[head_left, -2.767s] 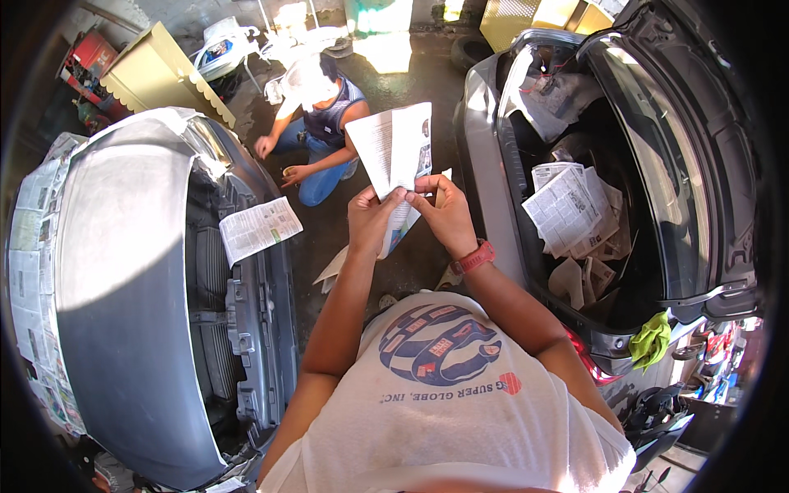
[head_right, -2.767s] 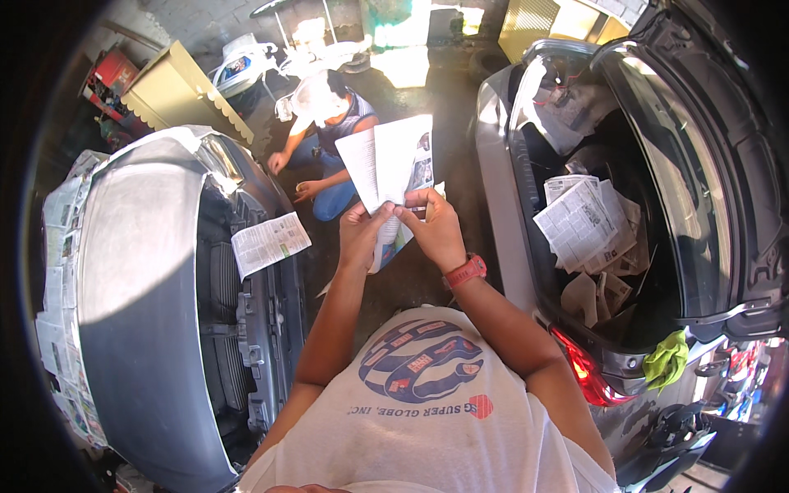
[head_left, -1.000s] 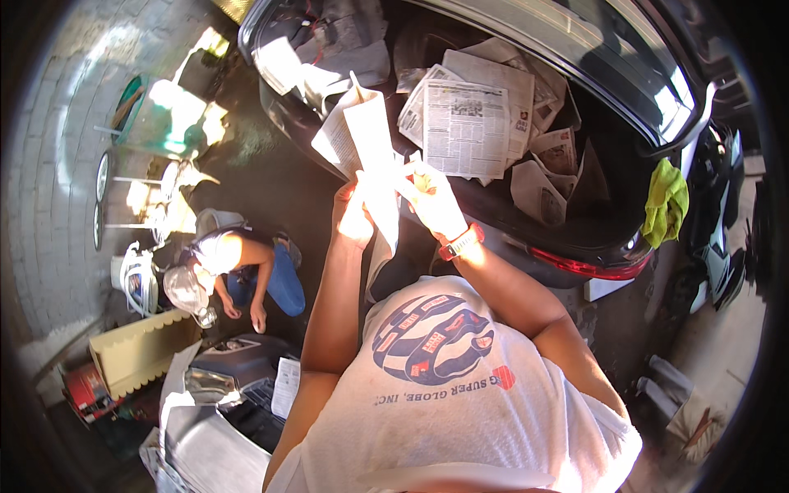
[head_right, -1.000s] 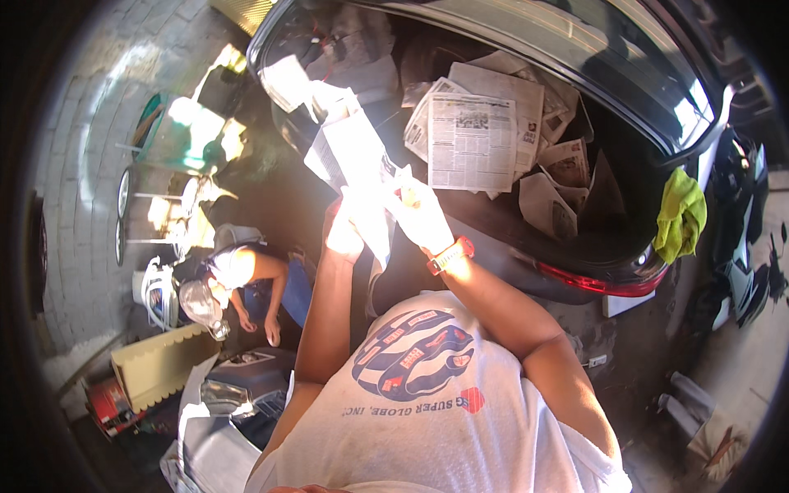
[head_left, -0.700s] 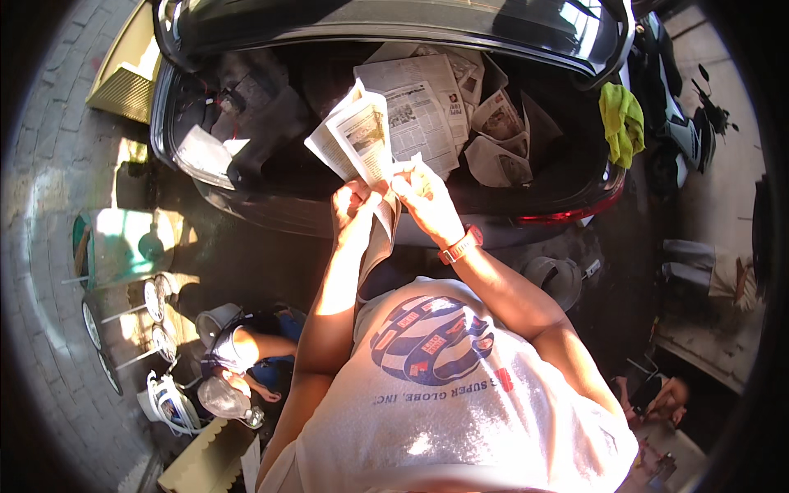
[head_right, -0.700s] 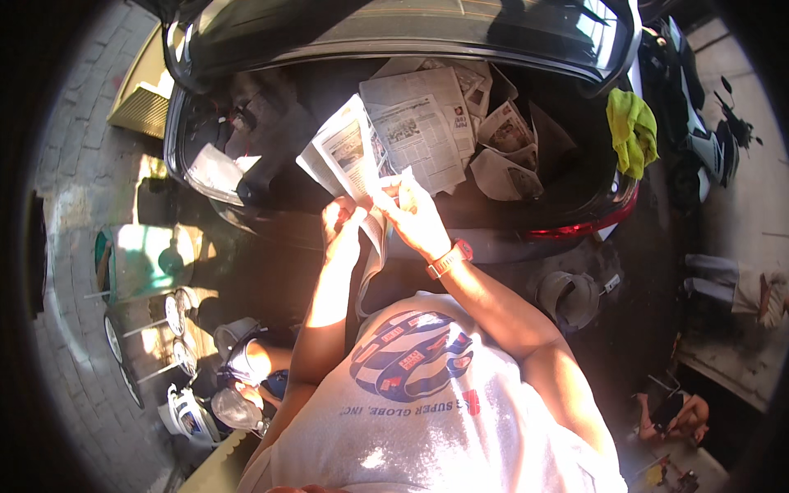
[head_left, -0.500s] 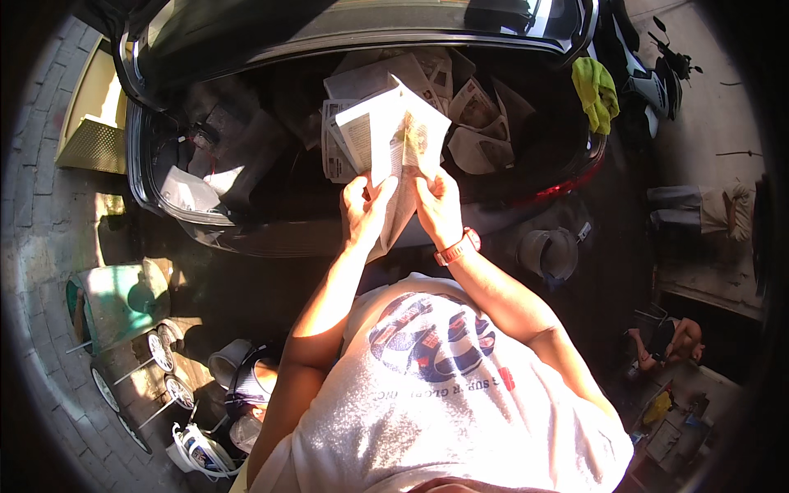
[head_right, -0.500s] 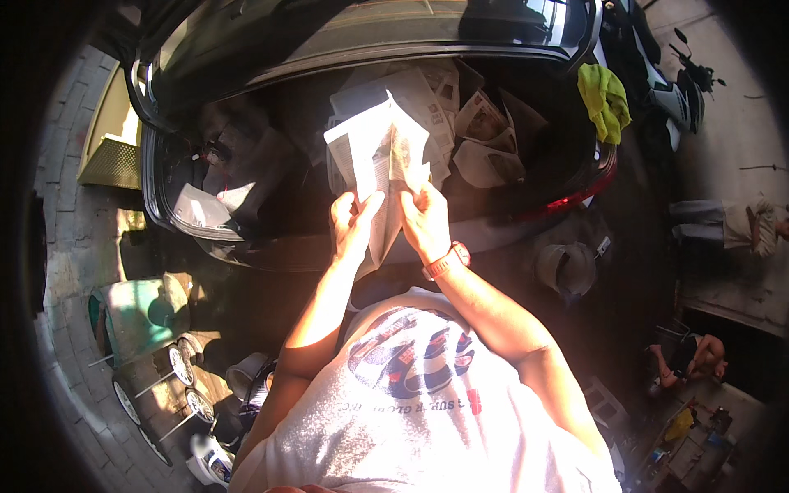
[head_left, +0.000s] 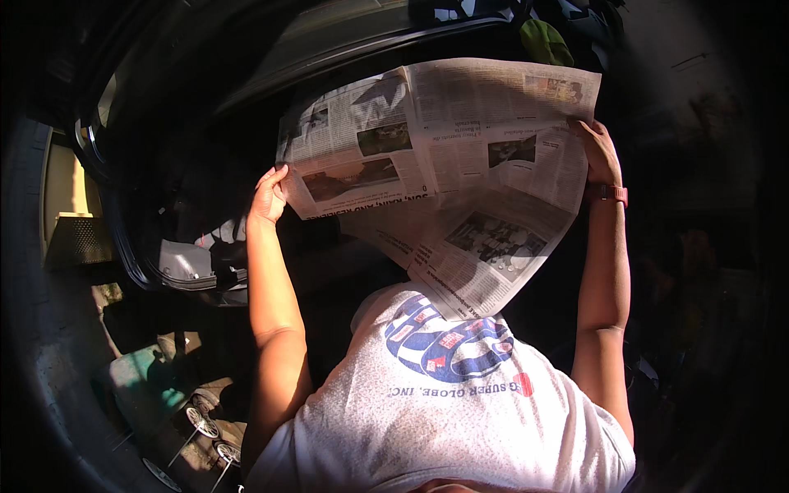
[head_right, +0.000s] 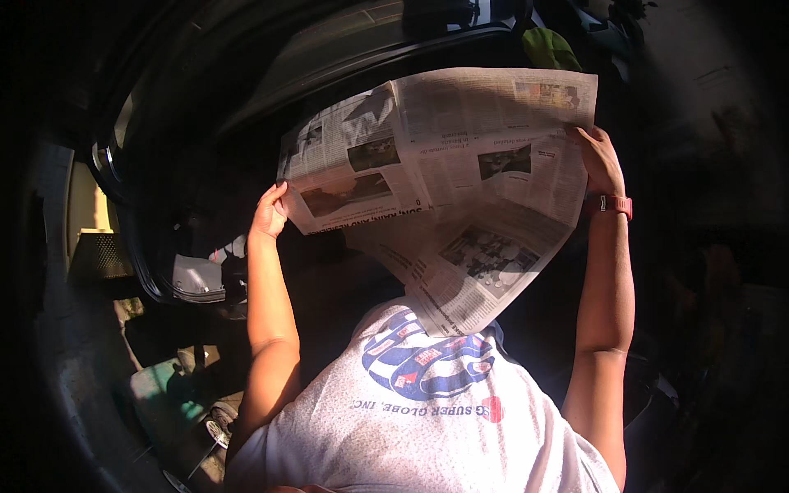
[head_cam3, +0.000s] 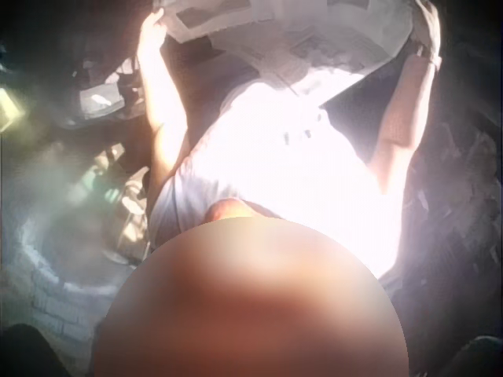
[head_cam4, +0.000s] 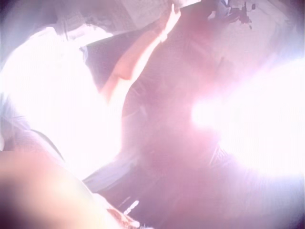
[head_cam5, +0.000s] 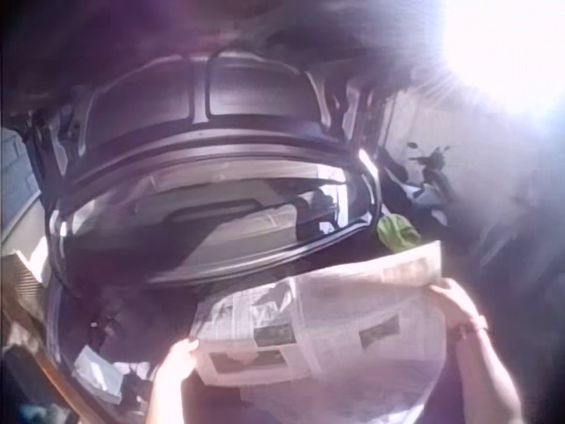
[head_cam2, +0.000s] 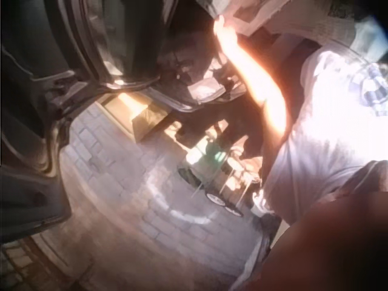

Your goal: The person retrieves newspaper sheets from the open trunk of a car, unfolds them, and tapes them to the front bumper and hood area using masking tape. The person repeatedly retrieves more sheets, aligns them, and secures them with tape to cover the car's front end.

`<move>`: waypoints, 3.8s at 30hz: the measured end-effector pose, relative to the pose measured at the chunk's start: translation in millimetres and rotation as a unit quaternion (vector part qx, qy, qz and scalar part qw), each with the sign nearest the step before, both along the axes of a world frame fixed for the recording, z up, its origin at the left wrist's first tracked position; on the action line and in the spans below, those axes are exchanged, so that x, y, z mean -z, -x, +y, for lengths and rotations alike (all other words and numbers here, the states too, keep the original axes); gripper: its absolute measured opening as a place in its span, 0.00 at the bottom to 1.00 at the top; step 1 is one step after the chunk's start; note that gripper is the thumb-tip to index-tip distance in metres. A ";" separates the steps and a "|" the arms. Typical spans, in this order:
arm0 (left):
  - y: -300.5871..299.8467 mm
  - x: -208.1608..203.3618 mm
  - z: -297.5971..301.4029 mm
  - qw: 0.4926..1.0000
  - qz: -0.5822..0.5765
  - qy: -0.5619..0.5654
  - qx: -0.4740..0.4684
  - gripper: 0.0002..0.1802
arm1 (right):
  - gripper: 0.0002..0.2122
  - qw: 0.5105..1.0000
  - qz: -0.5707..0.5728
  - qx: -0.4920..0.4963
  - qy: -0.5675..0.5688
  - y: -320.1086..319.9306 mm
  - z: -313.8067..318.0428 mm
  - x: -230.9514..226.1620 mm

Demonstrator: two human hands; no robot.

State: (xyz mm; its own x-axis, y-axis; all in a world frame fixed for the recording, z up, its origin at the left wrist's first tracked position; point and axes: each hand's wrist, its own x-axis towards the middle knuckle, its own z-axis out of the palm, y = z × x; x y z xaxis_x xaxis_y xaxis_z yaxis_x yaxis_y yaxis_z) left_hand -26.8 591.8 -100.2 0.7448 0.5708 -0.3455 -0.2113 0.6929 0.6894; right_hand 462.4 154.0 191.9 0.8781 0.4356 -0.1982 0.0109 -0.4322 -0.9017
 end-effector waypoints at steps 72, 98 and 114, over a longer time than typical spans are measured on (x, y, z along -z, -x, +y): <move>-318.0 -127.5 -61.2 0.853 -0.126 -0.433 0.264 0.15 | 0.10 0.682 0.038 0.576 -0.450 275.0 -15.8 194.9; -698.5 -336.9 -357.6 0.333 -0.345 -0.675 0.561 0.15 | 0.10 0.840 -0.224 0.422 0.257 -24.6 -125.8 -36.7; -1068.0 -187.0 -442.2 0.125 -0.276 -0.455 0.837 0.34 | 0.16 0.522 -0.109 0.714 0.454 -218.7 -257.7 -88.4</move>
State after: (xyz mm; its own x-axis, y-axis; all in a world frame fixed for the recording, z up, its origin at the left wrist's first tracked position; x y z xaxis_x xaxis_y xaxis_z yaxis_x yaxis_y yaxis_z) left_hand 1041.2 149.6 86.8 -0.1498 -0.9292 -0.3377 -0.4844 -0.2288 0.8444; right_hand 681.1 -103.7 280.2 0.2226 -0.8808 0.4180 -0.8475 -0.3867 -0.3636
